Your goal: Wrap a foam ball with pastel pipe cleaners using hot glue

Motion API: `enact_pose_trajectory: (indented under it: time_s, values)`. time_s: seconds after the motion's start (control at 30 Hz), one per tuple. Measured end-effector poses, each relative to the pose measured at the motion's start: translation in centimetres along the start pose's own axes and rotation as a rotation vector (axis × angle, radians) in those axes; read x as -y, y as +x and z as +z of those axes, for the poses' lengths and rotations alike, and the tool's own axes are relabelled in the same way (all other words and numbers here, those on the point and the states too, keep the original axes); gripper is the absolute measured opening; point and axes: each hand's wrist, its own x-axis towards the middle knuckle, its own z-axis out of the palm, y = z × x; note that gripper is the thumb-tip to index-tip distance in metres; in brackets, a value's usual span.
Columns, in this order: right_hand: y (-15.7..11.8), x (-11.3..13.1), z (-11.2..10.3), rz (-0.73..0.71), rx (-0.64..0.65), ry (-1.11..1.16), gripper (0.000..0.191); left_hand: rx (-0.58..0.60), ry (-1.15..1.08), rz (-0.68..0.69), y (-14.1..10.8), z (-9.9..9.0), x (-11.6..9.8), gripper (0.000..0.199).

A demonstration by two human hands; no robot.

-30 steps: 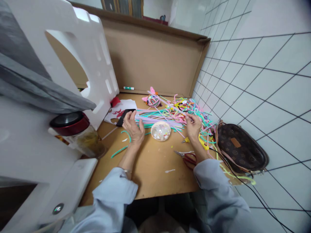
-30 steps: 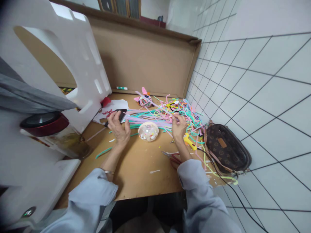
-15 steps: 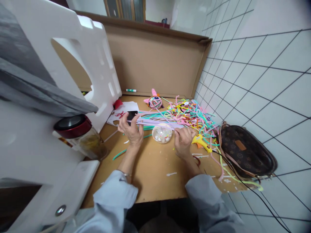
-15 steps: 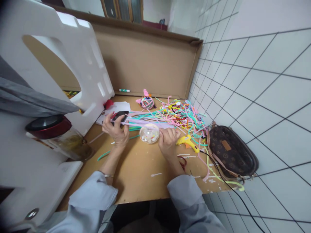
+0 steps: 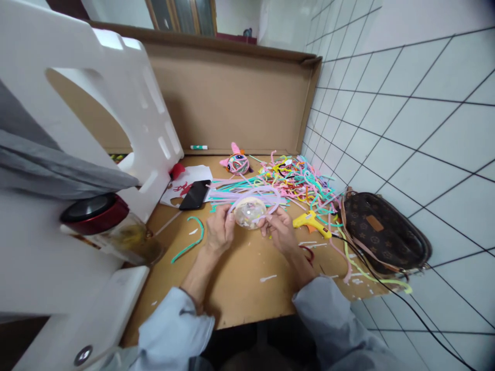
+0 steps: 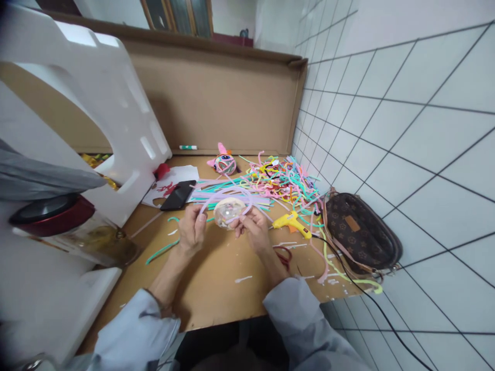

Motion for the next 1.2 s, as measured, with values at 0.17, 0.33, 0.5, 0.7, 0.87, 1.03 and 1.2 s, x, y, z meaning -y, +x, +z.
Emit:
enact_pose_trajectory:
  time_s: [0.17,0.33,0.5,0.7,0.87,1.03,1.2]
  values:
    - [-0.2,0.1,0.2,0.081,0.116,0.006,0.034,0.100,-0.028,0.111,0.5,-0.5,-0.9,0.033]
    - [-0.2,-0.9,0.3,0.049,0.097,-0.066,0.033,0.165,-0.081,0.197,0.1,-0.1,-2.4,0.032]
    - [-0.1,-0.8,-0.5,0.008,0.049,-0.133,0.031,0.143,-0.093,0.106,-0.1,-0.1,-1.9,0.031]
    - [0.6,1.9,-2.4,-0.151,-0.036,-0.145,0.035,0.287,-0.224,-0.205,0.0,-2.2,0.5,0.033]
    - [0.9,2.1,-2.9,-0.120,0.012,-0.261,0.025,0.439,-0.359,-0.347,-0.3,-2.2,1.1,0.040]
    - [1.1,1.9,-3.2,-0.027,0.031,-0.306,0.027,0.586,-0.426,-0.381,0.1,-2.4,1.2,0.042]
    - [1.2,2.3,-4.0,0.074,0.076,-0.359,0.032,0.710,-0.504,-0.491,0.4,-3.1,1.7,0.043]
